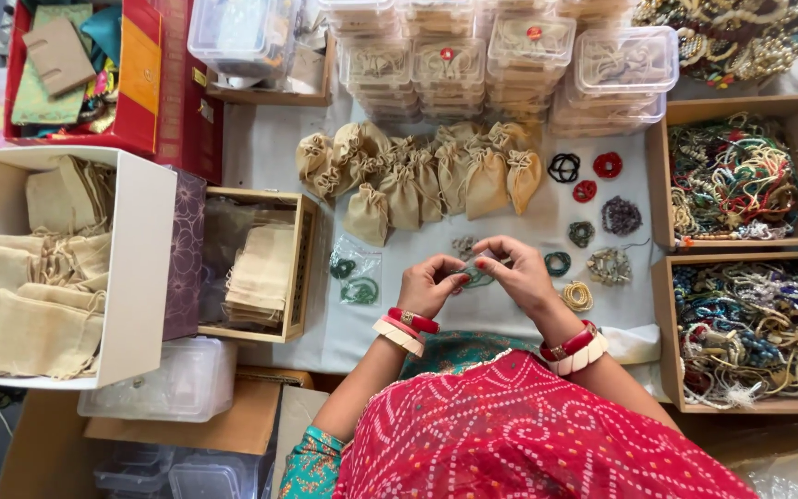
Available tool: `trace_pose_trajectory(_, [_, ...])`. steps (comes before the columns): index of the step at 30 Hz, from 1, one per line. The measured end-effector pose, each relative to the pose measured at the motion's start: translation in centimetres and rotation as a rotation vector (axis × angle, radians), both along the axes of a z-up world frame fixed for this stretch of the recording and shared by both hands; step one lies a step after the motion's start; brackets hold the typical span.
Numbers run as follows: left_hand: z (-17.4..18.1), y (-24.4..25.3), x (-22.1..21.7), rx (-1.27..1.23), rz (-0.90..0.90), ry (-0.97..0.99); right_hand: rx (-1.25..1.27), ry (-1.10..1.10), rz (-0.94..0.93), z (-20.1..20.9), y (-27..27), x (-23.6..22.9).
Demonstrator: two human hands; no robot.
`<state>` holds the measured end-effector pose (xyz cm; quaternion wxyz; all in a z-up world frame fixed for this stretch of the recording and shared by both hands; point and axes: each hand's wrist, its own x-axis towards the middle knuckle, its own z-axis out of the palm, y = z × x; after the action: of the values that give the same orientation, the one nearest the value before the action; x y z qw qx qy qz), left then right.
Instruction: Sorting, organizing, and packaging various jewelry items such as beads and bangles into containers.
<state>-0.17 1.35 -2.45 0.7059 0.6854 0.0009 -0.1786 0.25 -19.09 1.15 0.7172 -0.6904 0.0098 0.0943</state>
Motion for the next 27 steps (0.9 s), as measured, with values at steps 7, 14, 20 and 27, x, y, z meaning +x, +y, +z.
trace_pose_trajectory(7, [-1.1, 0.3, -0.1, 0.029, 0.005, -0.034, 0.049, 0.028, -0.036, -3.2, -0.3, -0.2])
trace_pose_trajectory(14, [-3.9, 4.2, 0.0, -0.127, 0.109, 0.1, -0.169, 0.077, -0.02, -3.9, 1.4, -1.0])
trace_pose_trajectory(20, [-4.6, 8.4, -0.4, 0.0, 0.284, 0.091, -0.188, 0.102, 0.045, -1.0, 2.7, 0.1])
trace_pose_trajectory(27, [4.0, 12.8, 0.1, 0.766, 0.529, -0.192, -0.173, 0.068, -0.066, -4.0, 0.7, -0.2])
